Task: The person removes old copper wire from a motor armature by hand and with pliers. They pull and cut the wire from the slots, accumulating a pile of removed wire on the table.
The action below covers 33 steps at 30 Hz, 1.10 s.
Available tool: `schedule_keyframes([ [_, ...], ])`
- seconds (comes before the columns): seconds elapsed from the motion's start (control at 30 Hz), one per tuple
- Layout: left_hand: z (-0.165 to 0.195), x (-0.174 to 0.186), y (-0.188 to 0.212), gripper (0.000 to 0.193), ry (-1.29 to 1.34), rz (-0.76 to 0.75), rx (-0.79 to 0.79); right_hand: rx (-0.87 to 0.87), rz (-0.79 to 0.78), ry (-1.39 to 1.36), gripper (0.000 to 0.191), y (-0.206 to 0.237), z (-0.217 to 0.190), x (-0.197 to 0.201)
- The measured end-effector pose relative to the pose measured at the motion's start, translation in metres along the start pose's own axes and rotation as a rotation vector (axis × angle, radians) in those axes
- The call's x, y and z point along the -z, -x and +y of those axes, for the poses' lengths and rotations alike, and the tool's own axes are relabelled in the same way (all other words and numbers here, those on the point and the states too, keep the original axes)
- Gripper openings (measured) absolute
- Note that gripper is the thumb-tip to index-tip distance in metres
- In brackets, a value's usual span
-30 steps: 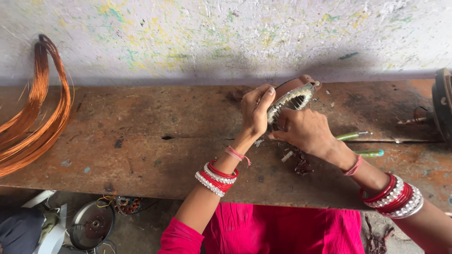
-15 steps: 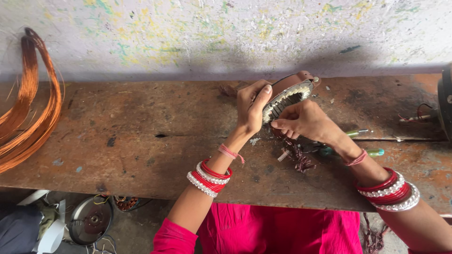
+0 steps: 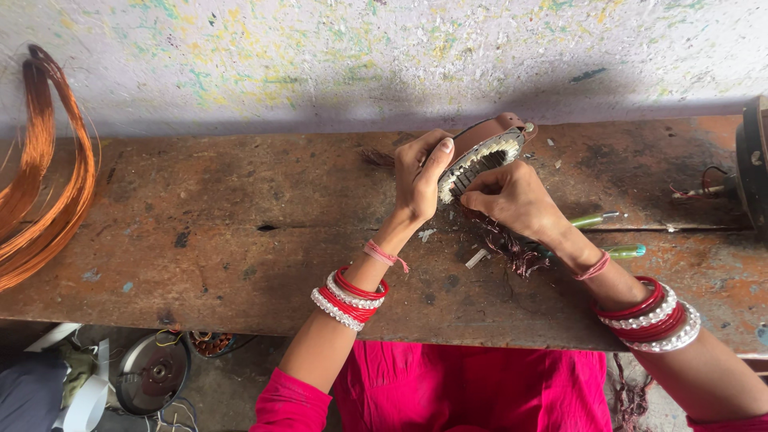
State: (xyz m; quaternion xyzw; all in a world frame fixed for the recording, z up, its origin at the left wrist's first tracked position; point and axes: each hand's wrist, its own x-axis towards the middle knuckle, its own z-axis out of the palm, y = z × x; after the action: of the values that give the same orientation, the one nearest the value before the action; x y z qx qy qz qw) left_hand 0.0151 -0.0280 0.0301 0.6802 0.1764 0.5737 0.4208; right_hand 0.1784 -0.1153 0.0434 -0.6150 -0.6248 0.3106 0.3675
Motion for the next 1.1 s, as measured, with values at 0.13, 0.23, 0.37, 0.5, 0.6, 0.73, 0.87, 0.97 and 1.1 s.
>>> schedule_keyframes([
  [0.13,0.001,-0.001,0.000,0.040,0.011,-0.008,0.010,-0.062,-0.044,0.001,0.015,0.000,-0.003,-0.002],
  [0.23,0.001,-0.001,0.001,0.038,0.017,-0.009,0.008,-0.092,-0.019,-0.080,0.014,0.001,0.000,-0.007],
  [0.37,-0.001,-0.001,0.001,0.038,0.006,-0.008,0.006,0.015,0.047,-0.091,0.013,0.002,0.002,-0.011],
  [0.5,-0.002,-0.002,0.000,0.039,-0.005,-0.001,-0.012,0.063,0.098,-0.050,0.014,0.004,-0.003,-0.008],
  [0.6,-0.002,-0.001,0.000,0.039,0.004,-0.003,-0.018,-0.055,0.019,-0.050,0.016,0.005,-0.008,-0.005],
  [0.73,-0.001,0.000,0.000,0.041,-0.029,-0.006,-0.005,-0.131,-0.049,-0.023,0.020,0.004,-0.009,-0.006],
  [0.87,-0.001,-0.001,0.001,0.041,-0.038,0.003,-0.002,-0.127,-0.026,-0.012,0.019,0.002,-0.005,-0.009],
  [0.97,0.000,-0.001,0.001,0.040,-0.042,0.007,-0.003,0.040,0.060,-0.029,0.016,0.003,-0.002,-0.009],
  [1.1,0.000,-0.001,-0.001,0.039,-0.043,0.007,-0.001,0.059,0.106,0.067,0.014,0.006,-0.002,-0.008],
])
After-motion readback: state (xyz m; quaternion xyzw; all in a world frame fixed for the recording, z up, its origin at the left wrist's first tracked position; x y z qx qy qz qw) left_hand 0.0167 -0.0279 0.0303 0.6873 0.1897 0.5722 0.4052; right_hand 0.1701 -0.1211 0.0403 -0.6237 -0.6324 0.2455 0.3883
